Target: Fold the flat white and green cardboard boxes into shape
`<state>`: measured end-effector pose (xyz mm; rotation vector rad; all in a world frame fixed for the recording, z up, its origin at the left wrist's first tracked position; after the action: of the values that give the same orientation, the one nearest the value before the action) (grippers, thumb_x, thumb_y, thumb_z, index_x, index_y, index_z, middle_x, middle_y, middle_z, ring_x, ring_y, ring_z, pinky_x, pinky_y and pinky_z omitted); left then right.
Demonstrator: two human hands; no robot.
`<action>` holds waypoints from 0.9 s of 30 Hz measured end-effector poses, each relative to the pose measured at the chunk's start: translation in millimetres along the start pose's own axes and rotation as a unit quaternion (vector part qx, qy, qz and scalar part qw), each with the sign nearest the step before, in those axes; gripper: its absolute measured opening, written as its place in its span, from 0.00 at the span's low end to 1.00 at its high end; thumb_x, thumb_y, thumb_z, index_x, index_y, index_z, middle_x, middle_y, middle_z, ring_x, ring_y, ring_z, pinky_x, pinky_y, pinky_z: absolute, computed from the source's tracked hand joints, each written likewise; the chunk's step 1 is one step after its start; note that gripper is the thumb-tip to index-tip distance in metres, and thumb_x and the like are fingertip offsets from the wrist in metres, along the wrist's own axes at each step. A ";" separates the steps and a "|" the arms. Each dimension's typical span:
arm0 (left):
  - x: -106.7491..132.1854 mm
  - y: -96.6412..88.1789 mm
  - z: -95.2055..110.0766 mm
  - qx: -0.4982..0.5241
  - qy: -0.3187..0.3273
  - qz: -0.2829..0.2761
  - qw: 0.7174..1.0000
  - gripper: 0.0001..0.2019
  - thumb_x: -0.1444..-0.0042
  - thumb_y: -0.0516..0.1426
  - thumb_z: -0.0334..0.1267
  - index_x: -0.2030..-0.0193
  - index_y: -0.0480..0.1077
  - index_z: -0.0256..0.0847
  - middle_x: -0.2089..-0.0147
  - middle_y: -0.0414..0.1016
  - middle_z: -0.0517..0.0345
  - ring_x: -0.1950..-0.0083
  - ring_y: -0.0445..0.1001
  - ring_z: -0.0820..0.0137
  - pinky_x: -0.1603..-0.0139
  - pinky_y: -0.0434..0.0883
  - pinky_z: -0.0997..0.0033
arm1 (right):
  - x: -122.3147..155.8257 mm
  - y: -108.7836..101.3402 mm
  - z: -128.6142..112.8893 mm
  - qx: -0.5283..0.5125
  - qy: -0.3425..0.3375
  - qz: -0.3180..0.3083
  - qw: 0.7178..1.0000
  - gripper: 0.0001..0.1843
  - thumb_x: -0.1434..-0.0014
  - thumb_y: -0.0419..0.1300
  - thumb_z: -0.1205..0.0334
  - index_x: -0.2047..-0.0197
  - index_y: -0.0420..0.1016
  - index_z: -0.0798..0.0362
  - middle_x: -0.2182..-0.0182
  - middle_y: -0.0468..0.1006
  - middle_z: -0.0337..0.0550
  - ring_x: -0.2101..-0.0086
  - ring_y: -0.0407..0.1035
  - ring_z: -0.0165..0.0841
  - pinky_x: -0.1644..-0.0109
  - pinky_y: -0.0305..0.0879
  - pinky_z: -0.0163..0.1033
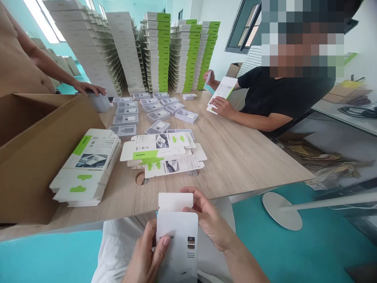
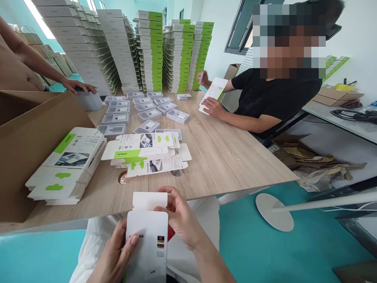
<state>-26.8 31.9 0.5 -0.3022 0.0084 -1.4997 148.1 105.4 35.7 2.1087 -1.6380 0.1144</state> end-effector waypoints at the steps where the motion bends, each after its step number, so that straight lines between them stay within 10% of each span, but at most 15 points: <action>1: 0.5 0.4 0.8 0.000 0.010 -0.008 1.000 0.29 0.36 0.54 0.69 0.51 0.77 0.44 0.63 0.87 0.52 0.65 0.81 0.58 0.66 0.76 0.66 | -2.1 1.4 -3.3 0.033 0.001 -0.038 0.999 0.29 0.46 0.76 0.47 0.43 0.80 0.48 0.60 0.88 0.42 0.63 0.81 0.37 0.62 0.74 0.38; 7: 6.4 -5.8 8.0 0.033 0.130 -0.004 0.991 0.23 0.33 0.57 0.62 0.45 0.79 0.49 0.49 0.87 0.51 0.54 0.84 0.59 0.53 0.79 0.66 | 1.0 10.0 -25.5 0.211 -0.145 -0.191 0.948 0.18 0.32 0.60 0.62 0.45 0.86 0.42 0.44 0.86 0.40 0.43 0.80 0.43 0.38 0.75 0.52; 16: 7.1 -22.0 29.6 -0.100 0.309 -0.147 0.934 0.25 0.37 0.67 0.36 0.34 0.76 0.55 0.39 0.85 0.46 0.47 0.87 0.53 0.48 0.83 0.63 | 22.8 15.1 -58.3 0.468 -0.323 -0.326 0.755 0.25 0.27 0.54 0.68 0.34 0.77 0.38 0.40 0.83 0.45 0.41 0.79 0.40 0.37 0.71 0.49; 27: 14.4 -20.4 -3.1 0.046 0.288 -0.083 0.953 0.12 0.40 0.69 0.45 0.56 0.74 0.45 0.65 0.84 0.54 0.70 0.80 0.67 0.68 0.79 0.70 | 32.2 16.2 -67.5 0.513 -0.325 -0.282 0.743 0.17 0.28 0.60 0.57 0.40 0.83 0.35 0.60 0.89 0.43 0.59 0.81 0.38 0.48 0.74 0.43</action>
<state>-46.2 16.3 4.3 0.2236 0.3844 -1.7056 156.5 101.0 111.6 3.7789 -1.2161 0.0954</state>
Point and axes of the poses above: each hand's wrist, its own x-axis away from the middle knuckle, its own y-axis out of the palm, z = x × y, the point moved 5 cm from there along -x, towards the middle knuckle
